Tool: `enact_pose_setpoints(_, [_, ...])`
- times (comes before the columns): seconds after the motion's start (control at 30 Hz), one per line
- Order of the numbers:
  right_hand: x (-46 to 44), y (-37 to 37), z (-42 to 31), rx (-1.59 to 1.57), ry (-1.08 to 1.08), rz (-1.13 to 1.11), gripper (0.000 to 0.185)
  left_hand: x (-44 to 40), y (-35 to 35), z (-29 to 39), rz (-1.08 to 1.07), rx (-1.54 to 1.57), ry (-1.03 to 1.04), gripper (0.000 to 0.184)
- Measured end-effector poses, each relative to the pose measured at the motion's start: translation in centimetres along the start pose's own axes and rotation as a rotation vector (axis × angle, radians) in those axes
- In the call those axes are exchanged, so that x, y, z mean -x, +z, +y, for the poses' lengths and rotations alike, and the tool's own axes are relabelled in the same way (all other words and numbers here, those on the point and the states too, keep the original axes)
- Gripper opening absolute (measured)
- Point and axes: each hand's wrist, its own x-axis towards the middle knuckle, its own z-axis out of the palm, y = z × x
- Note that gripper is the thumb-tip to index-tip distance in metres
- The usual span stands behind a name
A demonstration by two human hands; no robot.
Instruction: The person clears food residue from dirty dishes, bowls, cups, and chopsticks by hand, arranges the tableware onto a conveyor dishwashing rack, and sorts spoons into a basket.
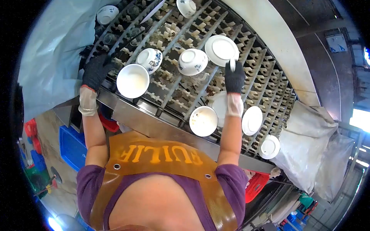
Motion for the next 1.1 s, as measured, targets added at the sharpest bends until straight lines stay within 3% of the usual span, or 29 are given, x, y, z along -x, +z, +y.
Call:
enact_pose_setpoints(0.07, [-3.6,1.4,2.2,0.164,0.016,0.088,0.030,1.4,2.1,-1.5,-0.138,-0.038,-0.038,0.036])
enact_pose_setpoints(0.13, [-7.7,3.0,6.4,0.018,0.382,-0.148,0.041,2.2,3.4,-1.5,-0.078,-0.036,-0.067,0.037])
enact_pose_setpoints(0.2, [-10.5,5.1,10.2,-0.041,0.423,-0.242,0.045,2.5,4.2,-1.2,-0.001,-0.032,-0.102,0.039])
enact_pose_setpoints(0.23, [-11.0,3.3,7.6,-0.096,0.482,-0.419,0.046,2.4,4.6,-1.0,0.063,0.062,-0.090,0.041])
enact_pose_setpoints(0.3, [-11.8,1.4,5.2,-0.220,0.425,-0.410,0.055,2.8,5.2,-0.6,0.134,0.158,-0.089,0.043])
enact_pose_setpoints(0.33, [-12.5,0.7,3.5,-0.353,0.373,-0.397,0.063,2.6,5.1,-0.2,0.140,0.103,-0.156,0.047])
enact_pose_setpoints(0.37, [-13.4,-0.2,1.7,-0.228,0.134,-0.291,0.057,2.5,5.1,-0.1,0.141,0.044,-0.219,0.051])
enact_pose_setpoints(0.4, [-14.4,-0.6,0.8,-0.336,-0.134,-0.315,0.051,2.1,5.8,-1.2,0.140,0.035,-0.217,0.051])
enact_pose_setpoints(0.47, [-14.3,-3.3,-5.4,-0.107,-0.285,-0.379,0.043,1.3,7.8,-4.3,0.095,0.004,-0.072,0.060])
enact_pose_setpoints(0.57, [-15.7,-1.4,-7.2,0.346,-0.681,-0.429,0.040,0.5,6.3,-2.4,-0.063,0.052,-0.156,0.061])
enact_pose_setpoints(0.63, [-15.9,0.7,-6.8,0.549,-0.924,-0.356,0.037,0.8,6.5,-2.5,-0.016,0.144,-0.179,0.059])
enact_pose_setpoints(0.67, [-15.4,1.1,-6.1,0.546,-0.920,-0.356,0.037,0.8,6.6,-2.6,0.036,0.241,-0.199,0.056])
enact_pose_setpoints(0.73, [-14.6,1.3,-5.7,0.265,-1.085,-0.162,0.035,0.7,5.5,-2.3,0.143,0.146,-0.156,0.052])
enact_pose_setpoints(0.77, [-13.4,1.6,-5.5,0.290,-0.834,-0.239,0.033,0.7,4.7,-2.0,0.244,0.053,-0.115,0.049])
enact_pose_setpoints(0.8, [-11.0,-0.3,-8.7,0.349,-0.493,-0.378,0.028,0.9,3.1,-0.6,0.431,0.154,0.100,0.043])
enact_pose_setpoints(0.83, [-9.9,0.1,-8.1,0.328,-0.342,-0.423,0.027,1.6,1.5,1.0,0.449,0.236,0.053,0.038])
enact_pose_setpoints(0.87, [-8.7,0.9,-6.8,0.304,-0.191,-0.465,0.027,2.3,-0.7,3.9,0.339,0.623,-0.131,0.034])
enact_pose_setpoints(0.93, [-7.2,4.6,-2.5,-0.217,0.104,-0.842,0.033,3.2,-4.4,8.2,0.226,0.550,-0.046,0.032])
enact_pose_setpoints(0.97, [-5.1,4.8,-2.7,-0.567,0.397,-0.871,0.035,3.2,-4.2,9.5,0.228,0.544,-0.039,0.032])
enact_pose_setpoints(1.0, [-4.1,5.6,-2.2,-0.718,0.583,-0.879,0.034,3.3,-3.8,10.7,0.137,0.581,0.099,0.031])
enact_pose_setpoints(1.07, [-3.2,3.7,-4.2,-0.943,0.591,-0.768,0.034,3.1,-1.0,11.4,-0.009,0.614,0.331,0.031])
enact_pose_setpoints(1.1, [-4.0,3.8,-4.4,-0.861,0.575,-0.700,0.032,3.1,-0.2,12.1,-0.113,0.518,0.310,0.029])
